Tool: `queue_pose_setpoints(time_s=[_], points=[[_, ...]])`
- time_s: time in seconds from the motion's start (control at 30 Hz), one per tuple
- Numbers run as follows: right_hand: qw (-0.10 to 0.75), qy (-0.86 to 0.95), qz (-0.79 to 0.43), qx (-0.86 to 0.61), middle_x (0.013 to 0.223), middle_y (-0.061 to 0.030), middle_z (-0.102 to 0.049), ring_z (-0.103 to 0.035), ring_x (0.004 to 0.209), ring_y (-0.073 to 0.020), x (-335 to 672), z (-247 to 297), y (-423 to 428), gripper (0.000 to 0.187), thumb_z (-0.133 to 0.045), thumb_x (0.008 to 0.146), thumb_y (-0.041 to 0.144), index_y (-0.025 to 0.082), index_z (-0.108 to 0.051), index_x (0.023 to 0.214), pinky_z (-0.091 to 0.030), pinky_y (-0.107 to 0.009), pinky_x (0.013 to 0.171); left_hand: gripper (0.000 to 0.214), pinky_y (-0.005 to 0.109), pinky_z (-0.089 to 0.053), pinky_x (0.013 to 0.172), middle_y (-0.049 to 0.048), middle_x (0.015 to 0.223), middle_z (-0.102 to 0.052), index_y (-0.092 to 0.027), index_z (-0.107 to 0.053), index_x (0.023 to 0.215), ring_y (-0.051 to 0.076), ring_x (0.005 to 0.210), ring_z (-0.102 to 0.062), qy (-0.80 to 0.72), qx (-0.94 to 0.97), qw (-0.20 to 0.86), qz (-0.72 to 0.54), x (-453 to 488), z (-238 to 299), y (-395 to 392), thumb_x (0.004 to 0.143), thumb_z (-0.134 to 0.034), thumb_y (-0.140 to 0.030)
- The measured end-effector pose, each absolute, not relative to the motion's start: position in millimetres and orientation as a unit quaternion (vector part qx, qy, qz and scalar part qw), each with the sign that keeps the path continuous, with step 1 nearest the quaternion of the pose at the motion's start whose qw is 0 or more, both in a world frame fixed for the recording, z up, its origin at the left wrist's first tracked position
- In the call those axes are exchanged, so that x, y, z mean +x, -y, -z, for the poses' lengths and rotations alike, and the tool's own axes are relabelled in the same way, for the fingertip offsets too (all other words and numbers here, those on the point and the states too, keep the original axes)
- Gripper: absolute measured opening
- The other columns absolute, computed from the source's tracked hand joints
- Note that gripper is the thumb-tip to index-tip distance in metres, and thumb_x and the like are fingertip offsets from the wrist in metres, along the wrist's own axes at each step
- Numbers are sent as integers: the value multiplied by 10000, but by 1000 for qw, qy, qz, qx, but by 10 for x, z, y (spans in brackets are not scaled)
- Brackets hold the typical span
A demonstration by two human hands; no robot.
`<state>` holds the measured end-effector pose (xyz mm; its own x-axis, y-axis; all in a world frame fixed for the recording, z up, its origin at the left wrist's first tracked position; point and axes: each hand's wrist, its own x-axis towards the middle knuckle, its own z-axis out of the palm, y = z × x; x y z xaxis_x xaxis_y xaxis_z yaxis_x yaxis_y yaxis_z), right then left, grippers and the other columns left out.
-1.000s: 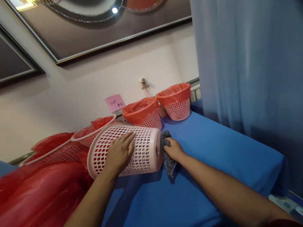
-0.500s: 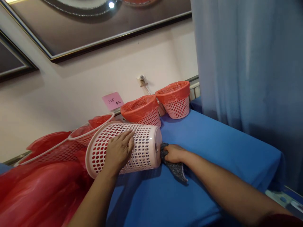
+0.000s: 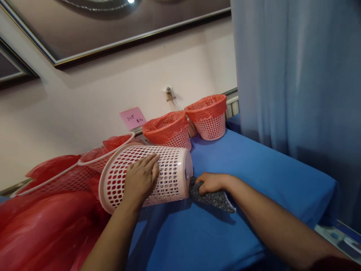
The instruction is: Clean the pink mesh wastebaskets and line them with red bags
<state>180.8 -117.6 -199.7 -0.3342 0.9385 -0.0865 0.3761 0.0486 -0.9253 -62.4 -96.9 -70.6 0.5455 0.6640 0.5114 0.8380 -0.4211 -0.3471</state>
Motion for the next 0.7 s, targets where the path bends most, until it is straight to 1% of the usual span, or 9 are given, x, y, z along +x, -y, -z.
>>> queue_pose_setpoints(time_s=[0.03,0.1,0.17,0.23,0.33,0.47,0.53,0.6,0.7], points=[[315,652,-467,-508,575,39,-676,-629,553,-181,1828,1999,1149,108,-706,583,150,221,-742,657,-518,-293,618,444,495,-455,999,81,1359,-696,-217,-696,1305,318,1221,-644,453,-829,291,149,-625,708,975,1007,-385,-320],[380,617,-423,-545,807,-8,-754,-697,783,-221,1850,1991,1084,262,-643,703,181,223,-780,922,-548,-336,787,440,496,-450,1002,73,1368,-691,-225,-694,1307,318,1223,-643,456,-827,293,145,-625,711,987,1007,-385,-315],[466,583,-359,-560,1117,-55,-737,-665,1071,-231,1832,1983,1036,435,-576,805,214,223,-699,1221,-498,-369,991,440,493,-445,1008,70,1373,-688,-225,-692,1308,316,1221,-644,457,-826,299,141,-624,714,996,1011,-381,-313],[552,589,-290,-514,1282,-79,-663,-597,1217,-216,1778,1994,1025,520,-575,840,254,216,-610,1357,-431,-370,1100,445,491,-445,1006,74,1372,-688,-216,-688,1314,316,1217,-647,456,-825,305,138,-624,718,1001,1016,-373,-315],[593,622,-230,-457,1280,-86,-641,-599,1212,-210,1686,2072,1044,536,-618,819,258,219,-617,1354,-434,-365,1107,453,486,-446,997,79,1368,-691,-207,-683,1322,316,1212,-649,454,-824,312,134,-627,727,1001,1026,-360,-325],[445,616,-298,-578,1134,-79,-705,-671,1082,-263,1654,2206,1027,476,-679,725,178,231,-723,1196,-497,-387,1016,464,478,-443,1001,77,1365,-693,-197,-693,1310,313,1210,-652,451,-822,320,136,-635,741,998,1035,-342,-328],[416,611,-312,-597,1100,-89,-719,-685,1049,-283,1671,2216,1015,458,-693,711,175,215,-737,1165,-508,-401,995,464,479,-447,992,73,1364,-694,-194,-698,1301,315,1203,-656,449,-823,321,139,-642,747,999,1036,-342,-331],[454,595,-291,-596,1177,-95,-698,-661,1112,-267,1686,2170,1030,483,-650,787,224,212,-680,1268,-485,-399,1039,462,480,-449,987,75,1361,-696,-190,-699,1298,317,1197,-659,445,-824,321,143,-650,754,1001,1036,-346,-333],[589,590,-216,-509,1291,-93,-642,-599,1221,-221,1672,2062,1111,511,-571,867,277,209,-585,1373,-435,-368,1112,455,481,-446,997,82,1350,-702,-186,-703,1291,317,1201,-656,440,-824,323,149,-660,766,1001,1035,-354,-326]])
